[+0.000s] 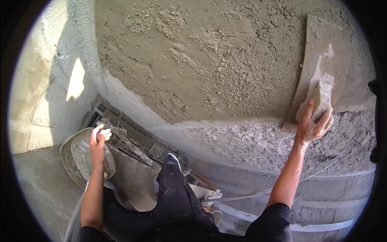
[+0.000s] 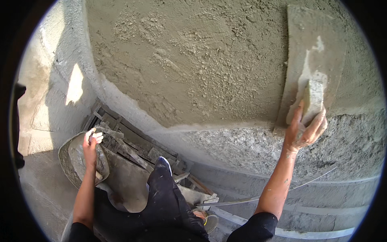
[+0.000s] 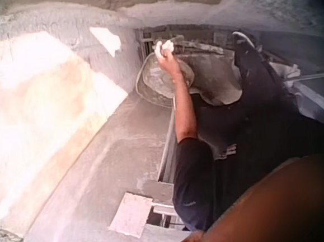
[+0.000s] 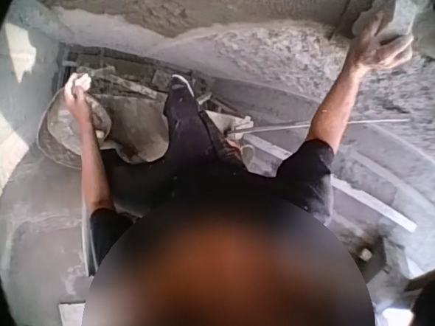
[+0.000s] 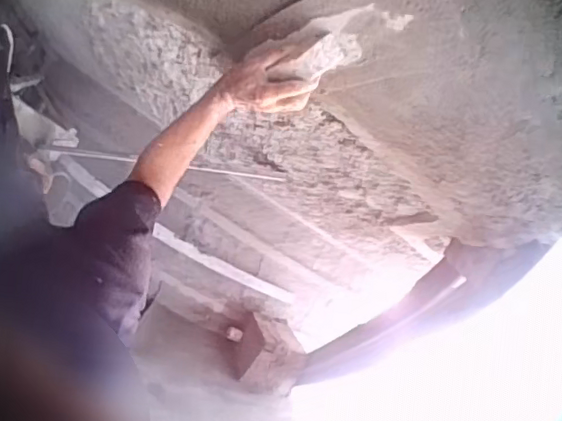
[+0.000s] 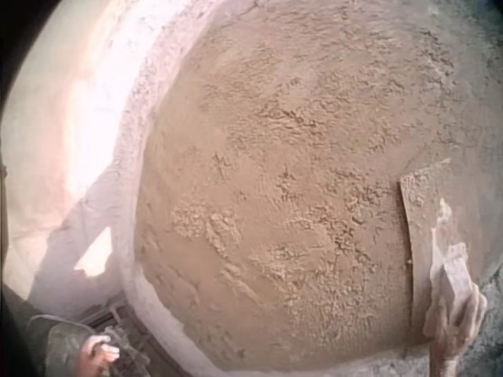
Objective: The person scoops wet plaster from a bucket with a trowel and applies it to a vertical wall, then smooths the surface with a larger trowel. The person repeats this cycle, spreading and leveling the plaster across the wall area.
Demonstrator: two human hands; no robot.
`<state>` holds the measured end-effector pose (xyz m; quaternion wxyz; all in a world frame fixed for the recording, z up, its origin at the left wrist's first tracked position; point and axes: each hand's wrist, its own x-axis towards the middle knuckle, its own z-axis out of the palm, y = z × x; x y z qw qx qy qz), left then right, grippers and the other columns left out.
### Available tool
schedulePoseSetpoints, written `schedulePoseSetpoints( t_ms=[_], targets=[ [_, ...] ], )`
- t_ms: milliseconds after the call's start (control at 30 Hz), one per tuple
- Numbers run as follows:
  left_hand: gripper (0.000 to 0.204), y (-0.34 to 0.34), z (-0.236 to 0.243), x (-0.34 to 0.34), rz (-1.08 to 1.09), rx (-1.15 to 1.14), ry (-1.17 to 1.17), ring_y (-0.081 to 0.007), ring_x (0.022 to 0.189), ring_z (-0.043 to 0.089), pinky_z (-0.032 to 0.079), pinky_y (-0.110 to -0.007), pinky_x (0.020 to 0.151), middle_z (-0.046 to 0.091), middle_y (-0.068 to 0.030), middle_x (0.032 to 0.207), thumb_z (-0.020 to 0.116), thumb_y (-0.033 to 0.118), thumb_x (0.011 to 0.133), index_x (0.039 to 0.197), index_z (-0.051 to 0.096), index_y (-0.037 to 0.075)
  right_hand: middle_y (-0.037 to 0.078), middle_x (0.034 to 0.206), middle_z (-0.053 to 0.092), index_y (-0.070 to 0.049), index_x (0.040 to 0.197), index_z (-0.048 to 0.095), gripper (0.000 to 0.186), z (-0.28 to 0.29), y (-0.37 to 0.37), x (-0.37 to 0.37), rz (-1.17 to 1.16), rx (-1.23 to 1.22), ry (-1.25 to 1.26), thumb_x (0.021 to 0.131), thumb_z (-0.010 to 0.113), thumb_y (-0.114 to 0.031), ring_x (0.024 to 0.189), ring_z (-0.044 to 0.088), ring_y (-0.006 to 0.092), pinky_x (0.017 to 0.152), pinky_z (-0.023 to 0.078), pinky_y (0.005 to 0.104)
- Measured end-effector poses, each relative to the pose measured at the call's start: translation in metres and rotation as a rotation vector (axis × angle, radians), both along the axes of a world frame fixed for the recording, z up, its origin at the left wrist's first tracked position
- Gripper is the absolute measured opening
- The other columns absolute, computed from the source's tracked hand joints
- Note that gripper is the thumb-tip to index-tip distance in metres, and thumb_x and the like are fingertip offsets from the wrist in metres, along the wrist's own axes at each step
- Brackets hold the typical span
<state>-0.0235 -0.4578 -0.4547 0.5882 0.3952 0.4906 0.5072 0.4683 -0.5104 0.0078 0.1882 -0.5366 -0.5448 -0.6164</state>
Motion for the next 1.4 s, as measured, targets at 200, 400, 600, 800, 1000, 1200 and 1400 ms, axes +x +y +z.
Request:
schedulePoseSetpoints(
  t_ms=[200,400,600,800,1000,1200,1400],
  targets=[
    [0.039,0.025,0.003,-0.015,0.031,0.255,0.078,-0.0211,0.099,0.067,0.053,-0.034,0.089,0.068,-0.0174,0.114,0.050,0.019,0.106,0.138,0.050,-0.003,0.015,0.115,0.067,-0.001,0.125,0.066,0.056,0.029,0.038,-0.009,-0.104,0.044,-0.145,0.083,0.083,-0.034,0.108,0.063,0.0321,0.094,0.051,0.0429],
    [0.045,0.029,0.014,-0.031,0.118,0.412,0.205,-0.0210,0.107,0.064,0.049,-0.032,0.094,0.064,-0.0156,0.119,0.051,0.018,0.105,0.143,0.044,-0.005,0.015,0.111,0.068,-0.001,0.122,0.066,0.051,-0.128,0.046,-0.027,-0.068,0.053,-0.045,0.079,0.084,-0.021,0.102,0.064,0.0309,0.089,0.051,0.0419],
    [0.042,0.031,0.026,-0.016,0.034,0.505,0.190,-0.0226,0.107,0.064,0.050,-0.035,0.094,0.064,-0.0167,0.119,0.048,0.016,0.106,0.141,0.045,-0.006,0.016,0.114,0.064,-0.004,0.128,0.063,0.056,-0.270,-0.001,-0.007,-0.102,-0.025,0.138,0.075,0.082,-0.012,0.103,0.059,0.0367,0.089,0.049,0.0464],
    [0.037,0.032,0.030,-0.012,0.013,0.577,0.100,-0.0243,0.107,0.065,0.052,-0.037,0.093,0.064,-0.0200,0.120,0.044,0.011,0.106,0.140,0.047,-0.003,0.021,0.120,0.063,0.000,0.130,0.061,0.065,-0.074,-0.022,0.048,-0.150,0.416,0.078,0.083,0.078,-0.041,0.109,0.059,0.0365,0.097,0.047,0.0472],
    [0.041,0.037,0.034,-0.013,-0.012,0.623,0.092,-0.0249,0.108,0.064,0.051,-0.038,0.095,0.062,-0.0200,0.124,0.045,0.014,0.105,0.142,0.045,-0.005,0.018,0.119,0.068,-0.003,0.129,0.062,0.060,0.000,0.025,0.033,-0.133,0.299,-0.134,0.087,0.072,-0.044,0.104,0.067,0.0326,0.092,0.052,0.0424],
    [0.043,0.021,0.044,-0.011,0.008,0.629,0.091,-0.0262,0.110,0.064,0.051,-0.039,0.095,0.058,-0.0209,0.132,0.045,0.018,0.106,0.142,0.044,-0.005,0.012,0.117,0.070,-0.005,0.126,0.064,0.048,-0.125,0.020,-0.015,-0.074,0.136,-0.177,0.087,0.076,-0.029,0.103,0.067,0.0281,0.087,0.050,0.0388],
    [0.043,0.016,0.050,-0.017,0.017,0.618,0.133,-0.0273,0.111,0.064,0.052,-0.040,0.095,0.057,-0.0211,0.132,0.043,0.018,0.106,0.142,0.044,-0.006,0.011,0.116,0.071,-0.006,0.125,0.065,0.045,-0.061,0.027,-0.001,-0.092,0.302,-0.186,0.085,0.077,-0.024,0.103,0.066,0.0295,0.088,0.049,0.0413]
  ],
)
